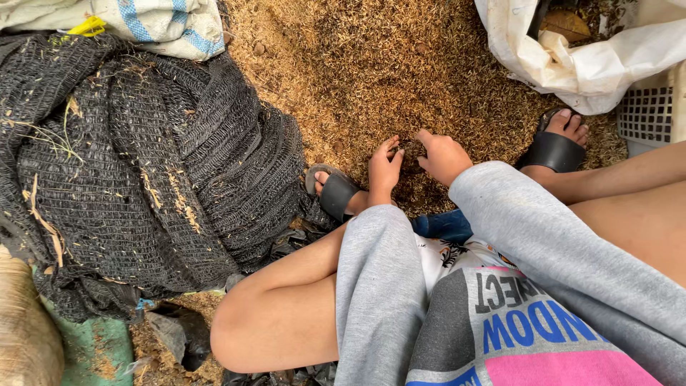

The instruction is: The person scoops loose substrate from a large pile on the ground and fills small black plastic pots. They press the substrate into the pots by hand and place the filled pots into a white plastic crate.

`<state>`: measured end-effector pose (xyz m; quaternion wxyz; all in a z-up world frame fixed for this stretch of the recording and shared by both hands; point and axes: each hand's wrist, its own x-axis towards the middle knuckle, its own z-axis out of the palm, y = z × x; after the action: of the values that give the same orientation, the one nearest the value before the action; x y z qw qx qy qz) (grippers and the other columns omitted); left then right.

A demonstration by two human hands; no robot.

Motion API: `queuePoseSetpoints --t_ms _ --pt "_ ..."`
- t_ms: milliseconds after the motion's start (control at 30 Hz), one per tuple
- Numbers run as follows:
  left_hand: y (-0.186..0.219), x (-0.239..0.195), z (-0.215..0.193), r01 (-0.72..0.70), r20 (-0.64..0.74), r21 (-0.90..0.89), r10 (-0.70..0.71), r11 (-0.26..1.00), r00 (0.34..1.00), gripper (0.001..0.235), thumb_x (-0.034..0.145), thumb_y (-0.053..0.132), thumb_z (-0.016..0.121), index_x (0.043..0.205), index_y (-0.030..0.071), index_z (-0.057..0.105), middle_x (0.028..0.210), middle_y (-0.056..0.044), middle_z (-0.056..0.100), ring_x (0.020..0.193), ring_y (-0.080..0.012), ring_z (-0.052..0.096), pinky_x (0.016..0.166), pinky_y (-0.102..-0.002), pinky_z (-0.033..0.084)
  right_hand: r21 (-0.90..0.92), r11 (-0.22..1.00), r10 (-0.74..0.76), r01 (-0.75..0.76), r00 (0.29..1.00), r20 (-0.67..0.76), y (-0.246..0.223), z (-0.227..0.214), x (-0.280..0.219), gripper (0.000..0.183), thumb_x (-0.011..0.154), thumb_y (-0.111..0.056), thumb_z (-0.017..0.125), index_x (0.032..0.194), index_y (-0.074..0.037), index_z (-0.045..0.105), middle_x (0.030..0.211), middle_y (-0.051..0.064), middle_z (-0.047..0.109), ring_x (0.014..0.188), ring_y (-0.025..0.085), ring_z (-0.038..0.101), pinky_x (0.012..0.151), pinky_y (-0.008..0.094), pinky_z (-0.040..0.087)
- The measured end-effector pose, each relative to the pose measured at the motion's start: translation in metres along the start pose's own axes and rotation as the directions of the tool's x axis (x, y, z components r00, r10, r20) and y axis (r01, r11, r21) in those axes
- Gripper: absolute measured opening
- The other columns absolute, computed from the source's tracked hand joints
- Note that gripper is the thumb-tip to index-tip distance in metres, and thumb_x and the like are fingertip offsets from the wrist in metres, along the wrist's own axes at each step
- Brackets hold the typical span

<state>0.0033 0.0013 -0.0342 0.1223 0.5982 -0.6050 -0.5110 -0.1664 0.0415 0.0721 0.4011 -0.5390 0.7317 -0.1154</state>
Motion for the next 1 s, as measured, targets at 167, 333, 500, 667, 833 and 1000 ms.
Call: queuePoseSetpoints --t_ms 167,333,500,667,833,1000 --pt "0.002 0.004 -0.002 0.140 0.040 -0.002 -0.140 0.990 0.989 0.043 0.092 0.017 0.069 0.136 0.013 0.066 0.129 -0.008 0.071 0.111 -0.0231 0.071 0.095 -0.039 0.056 -0.018 1.000 0.013 -0.010 0.992 0.126 -0.005 -0.010 0.001 0.042 0.087 -0.023 0.079 0.124 -0.010 0.065 0.096 0.021 0.076 0.088 0.038 0.074 0.083 0.048 0.059" --pt "-0.010 0.010 0.005 0.002 -0.079 -0.085 -0.009 0.996 0.997 0.039 0.093 0.014 0.072 0.132 0.010 0.067 0.128 -0.010 0.071 0.118 -0.0243 0.069 0.101 -0.039 0.053 0.166 0.972 -0.169 0.167 0.986 -0.007 0.007 -0.002 0.005 0.040 0.085 -0.015 0.078 0.121 -0.005 0.064 0.107 0.023 0.074 0.098 0.040 0.072 0.086 0.048 0.057" --pt "-0.008 0.016 0.006 -0.108 0.029 -0.029 0.108 0.994 0.994 0.035 0.092 0.013 0.072 0.127 0.009 0.072 0.122 -0.012 0.073 0.113 -0.0256 0.070 0.096 -0.038 0.053 0.176 0.972 -0.178 0.153 0.975 0.135 0.017 -0.010 0.013 0.047 0.086 -0.008 0.071 0.132 -0.009 0.061 0.109 0.021 0.075 0.099 0.039 0.073 0.088 0.047 0.058" --pt "0.020 0.009 -0.004 0.228 0.109 0.193 -0.252 0.954 0.961 0.037 0.093 0.019 0.068 0.129 0.023 0.073 0.096 -0.012 0.077 0.084 -0.0341 0.075 0.078 -0.042 0.056 0.120 0.979 -0.185 0.165 0.967 0.176 0.006 -0.020 0.012 0.057 0.085 -0.010 0.072 0.140 -0.011 0.057 0.106 0.021 0.076 0.099 0.039 0.073 0.089 0.047 0.057" --pt "0.040 -0.003 -0.012 0.219 -0.058 0.249 -0.212 0.943 0.976 0.032 0.090 0.027 0.070 0.121 0.025 0.078 0.100 -0.014 0.076 0.090 -0.0356 0.074 0.080 -0.046 0.056 0.001 0.998 -0.069 0.070 0.981 0.181 -0.003 -0.028 0.010 0.040 0.088 -0.033 0.078 0.125 -0.017 0.072 0.105 0.015 0.077 0.096 0.034 0.074 0.090 0.044 0.057" --pt "0.042 -0.020 -0.014 0.311 -0.239 0.269 -0.249 0.912 0.938 0.034 0.089 0.029 0.072 0.120 0.015 0.076 0.108 -0.016 0.076 0.100 -0.0357 0.072 0.088 -0.047 0.056 0.126 0.992 0.007 0.001 0.998 -0.069 0.026 -0.037 0.012 0.039 0.095 -0.034 0.072 0.125 -0.009 0.071 0.114 0.015 0.074 0.097 0.033 0.073 0.084 0.047 0.058"
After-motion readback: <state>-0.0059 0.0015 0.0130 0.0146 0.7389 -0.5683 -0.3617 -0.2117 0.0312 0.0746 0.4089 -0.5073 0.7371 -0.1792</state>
